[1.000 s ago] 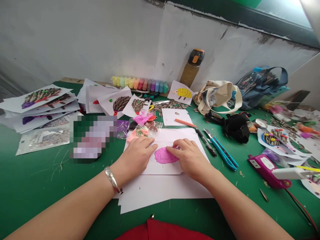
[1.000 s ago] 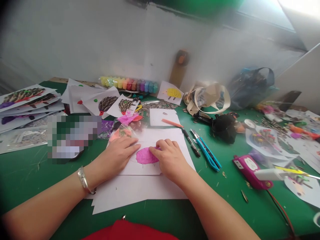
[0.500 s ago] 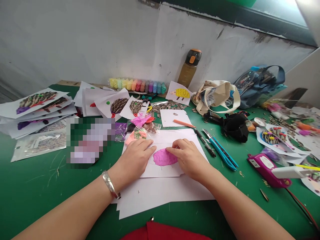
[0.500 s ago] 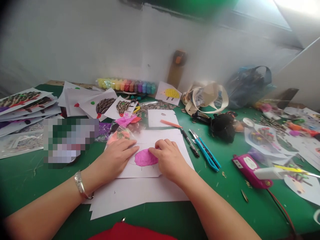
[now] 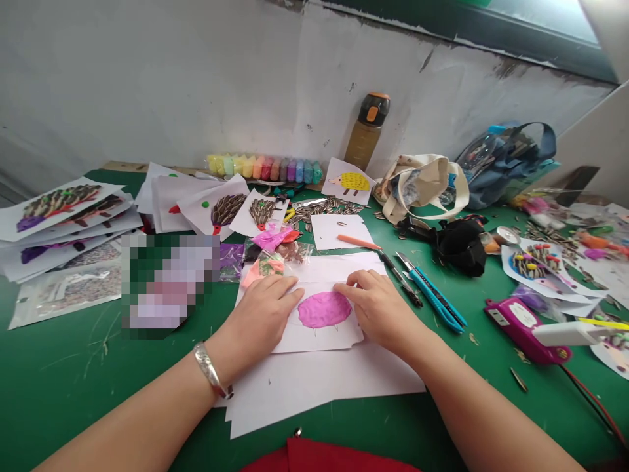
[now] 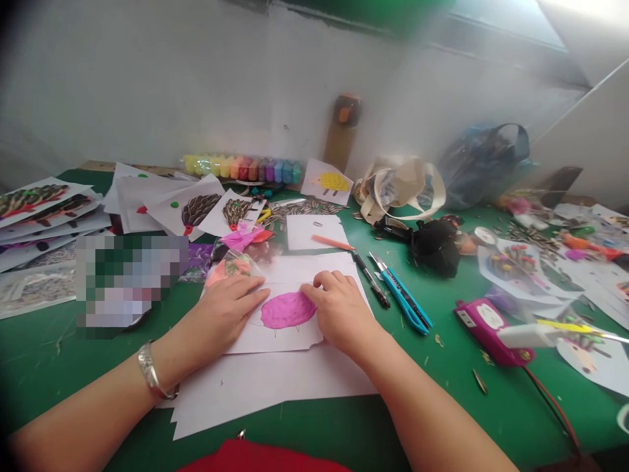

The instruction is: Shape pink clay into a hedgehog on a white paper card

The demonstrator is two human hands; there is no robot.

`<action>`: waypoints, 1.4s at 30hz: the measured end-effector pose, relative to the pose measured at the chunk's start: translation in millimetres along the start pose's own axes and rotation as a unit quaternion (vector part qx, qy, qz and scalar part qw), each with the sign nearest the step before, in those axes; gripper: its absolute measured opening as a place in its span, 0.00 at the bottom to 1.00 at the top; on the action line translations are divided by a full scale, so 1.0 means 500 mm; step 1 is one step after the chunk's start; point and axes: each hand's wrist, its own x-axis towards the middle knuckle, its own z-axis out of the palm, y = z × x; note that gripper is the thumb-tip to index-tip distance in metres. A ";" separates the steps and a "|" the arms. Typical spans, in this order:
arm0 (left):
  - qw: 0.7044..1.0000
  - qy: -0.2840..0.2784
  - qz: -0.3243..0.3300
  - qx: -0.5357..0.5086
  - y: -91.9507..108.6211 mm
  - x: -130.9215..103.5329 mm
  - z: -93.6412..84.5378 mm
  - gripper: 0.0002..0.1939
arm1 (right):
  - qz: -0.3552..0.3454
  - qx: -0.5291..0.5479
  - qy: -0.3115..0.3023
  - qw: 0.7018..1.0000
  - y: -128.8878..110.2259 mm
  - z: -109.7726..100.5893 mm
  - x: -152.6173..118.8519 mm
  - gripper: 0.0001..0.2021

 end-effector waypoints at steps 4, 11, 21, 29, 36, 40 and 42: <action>1.000 0.001 0.002 -0.005 0.000 0.000 0.001 0.18 | -0.037 -0.018 0.014 0.999 -0.017 0.000 -0.005 0.29; 1.000 -0.003 0.003 -0.009 0.000 0.000 -0.001 0.17 | -0.058 -0.024 -0.020 0.998 -0.025 0.003 -0.002 0.24; 1.000 0.001 0.000 -0.009 0.002 0.000 -0.002 0.17 | -0.074 -0.034 -0.015 0.997 -0.038 -0.004 -0.008 0.24; 1.000 -0.006 -0.004 -0.008 0.002 0.001 -0.002 0.17 | -0.060 -0.014 -0.020 0.998 -0.029 -0.014 -0.016 0.24; 1.000 -0.005 -0.004 -0.001 0.001 -0.001 0.000 0.18 | -0.053 -0.001 -0.001 0.999 -0.024 -0.020 -0.014 0.26; 1.000 -0.001 -0.002 0.000 -0.001 -0.003 0.003 0.19 | -0.046 -0.014 0.008 0.999 -0.017 -0.018 -0.014 0.27; 1.000 -0.001 -0.004 0.000 -0.002 -0.003 0.003 0.19 | -0.062 -0.027 -0.003 0.998 -0.017 -0.014 -0.013 0.24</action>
